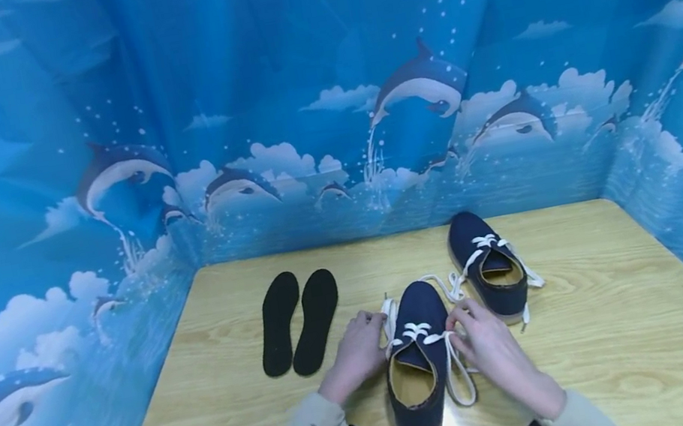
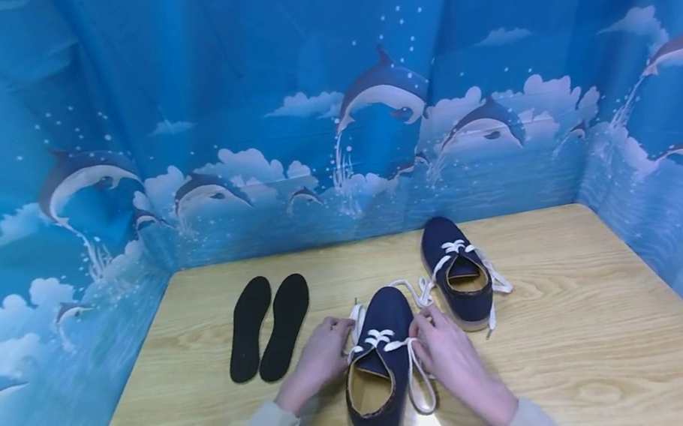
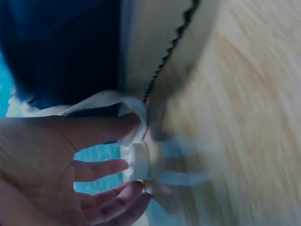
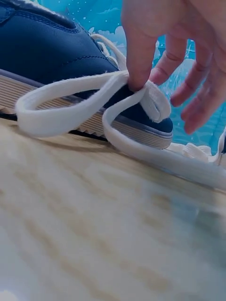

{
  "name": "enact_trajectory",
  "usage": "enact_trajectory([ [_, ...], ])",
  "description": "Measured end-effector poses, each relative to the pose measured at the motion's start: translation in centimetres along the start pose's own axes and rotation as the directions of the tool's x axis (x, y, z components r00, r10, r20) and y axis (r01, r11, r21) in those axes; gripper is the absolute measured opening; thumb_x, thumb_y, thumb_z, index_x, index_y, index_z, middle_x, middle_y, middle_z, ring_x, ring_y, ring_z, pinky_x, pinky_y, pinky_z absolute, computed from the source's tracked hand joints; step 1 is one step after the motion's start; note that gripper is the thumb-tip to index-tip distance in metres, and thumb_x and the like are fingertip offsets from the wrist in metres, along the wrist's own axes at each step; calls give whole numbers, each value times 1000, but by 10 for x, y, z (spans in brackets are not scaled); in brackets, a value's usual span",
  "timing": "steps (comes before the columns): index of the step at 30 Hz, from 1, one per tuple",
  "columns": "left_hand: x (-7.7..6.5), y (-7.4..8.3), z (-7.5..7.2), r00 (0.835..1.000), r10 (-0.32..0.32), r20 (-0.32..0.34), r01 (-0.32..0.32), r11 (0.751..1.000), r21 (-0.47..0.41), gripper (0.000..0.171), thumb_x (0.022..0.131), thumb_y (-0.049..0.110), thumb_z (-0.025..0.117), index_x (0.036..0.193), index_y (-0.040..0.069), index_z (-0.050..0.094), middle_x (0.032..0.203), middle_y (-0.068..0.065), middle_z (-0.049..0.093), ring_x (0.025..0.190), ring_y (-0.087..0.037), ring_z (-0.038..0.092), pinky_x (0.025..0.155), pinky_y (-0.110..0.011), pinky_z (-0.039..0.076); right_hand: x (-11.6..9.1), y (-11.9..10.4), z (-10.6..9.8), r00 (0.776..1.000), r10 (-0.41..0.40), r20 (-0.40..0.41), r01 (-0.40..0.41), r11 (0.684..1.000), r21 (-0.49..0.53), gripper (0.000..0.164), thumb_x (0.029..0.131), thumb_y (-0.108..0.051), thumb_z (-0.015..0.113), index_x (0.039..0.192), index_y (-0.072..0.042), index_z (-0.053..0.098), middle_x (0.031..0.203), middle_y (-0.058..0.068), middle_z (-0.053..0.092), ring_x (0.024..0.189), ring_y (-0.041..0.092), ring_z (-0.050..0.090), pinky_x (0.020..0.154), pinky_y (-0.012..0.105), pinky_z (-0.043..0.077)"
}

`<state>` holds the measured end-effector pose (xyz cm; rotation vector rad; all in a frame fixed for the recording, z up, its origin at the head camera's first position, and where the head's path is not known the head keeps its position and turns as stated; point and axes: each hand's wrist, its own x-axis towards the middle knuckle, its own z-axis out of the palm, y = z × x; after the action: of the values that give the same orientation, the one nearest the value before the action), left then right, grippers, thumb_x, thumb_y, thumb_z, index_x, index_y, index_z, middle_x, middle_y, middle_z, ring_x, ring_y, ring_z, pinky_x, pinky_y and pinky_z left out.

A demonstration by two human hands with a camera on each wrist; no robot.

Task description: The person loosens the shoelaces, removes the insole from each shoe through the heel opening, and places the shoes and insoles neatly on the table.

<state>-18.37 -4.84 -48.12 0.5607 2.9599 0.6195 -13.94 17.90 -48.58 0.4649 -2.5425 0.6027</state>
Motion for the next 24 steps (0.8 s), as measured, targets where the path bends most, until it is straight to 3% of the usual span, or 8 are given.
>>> enact_trajectory([
  [5, 3, 3, 8, 998, 55, -42, -53, 998, 32, 26, 81, -4, 72, 104, 7, 67, 96, -6, 56, 85, -22, 58, 75, -33, 54, -2, -2, 1, 999, 32, 6, -32, 999, 9, 25, 76, 0, 83, 83, -10, 61, 104, 13, 63, 67, 16, 57, 53, 27, 48],
  [10, 0, 3, 9, 995, 75, -64, -73, 997, 21, 12, 84, 0, 69, 91, 10, 68, 79, -1, 59, 71, -17, 58, 65, -29, 52, -6, -6, -1, 994, 90, 57, -91, 996, 17, 19, 86, -6, 77, 85, -9, 58, 89, 6, 59, 63, 12, 53, 50, 27, 45],
  [13, -6, 0, 9, 993, 97, -72, -97, 995, 2, 11, 83, 0, 69, 85, 10, 68, 72, 1, 61, 67, -14, 57, 62, -27, 50, -8, -10, -3, 977, 160, 140, -167, 985, 36, 16, 92, -10, 72, 86, -11, 57, 78, 0, 56, 63, 12, 51, 51, 30, 44],
  [17, -14, -2, 11, 995, 50, -81, -61, 987, -146, 19, 78, -7, 71, 86, 10, 66, 73, 3, 61, 66, -10, 54, 61, -24, 47, -11, -18, -7, 935, 248, 252, -278, 957, 88, 13, 99, -14, 65, 90, -14, 56, 68, -2, 52, 60, 11, 48, 51, 30, 40],
  [20, -19, -2, 13, 995, -11, -95, -14, 965, -262, 24, 80, -7, 74, 92, 11, 64, 76, 1, 63, 67, -9, 54, 60, -26, 46, -14, -24, -8, 913, 274, 303, -327, 934, 141, 13, 101, -17, 63, 92, -15, 54, 89, 12, 69, 59, 11, 47, 50, 29, 38],
  [24, -25, 0, 16, 988, -15, -151, -33, 950, -309, 26, 83, -8, 71, 96, 11, 60, 72, -1, 62, 63, -12, 52, 56, -27, 43, -18, -30, -8, 890, 306, 338, -379, 908, 178, 16, 102, -23, 61, 110, -12, 54, 114, 23, 69, 64, 16, 56, 54, 34, 46],
])
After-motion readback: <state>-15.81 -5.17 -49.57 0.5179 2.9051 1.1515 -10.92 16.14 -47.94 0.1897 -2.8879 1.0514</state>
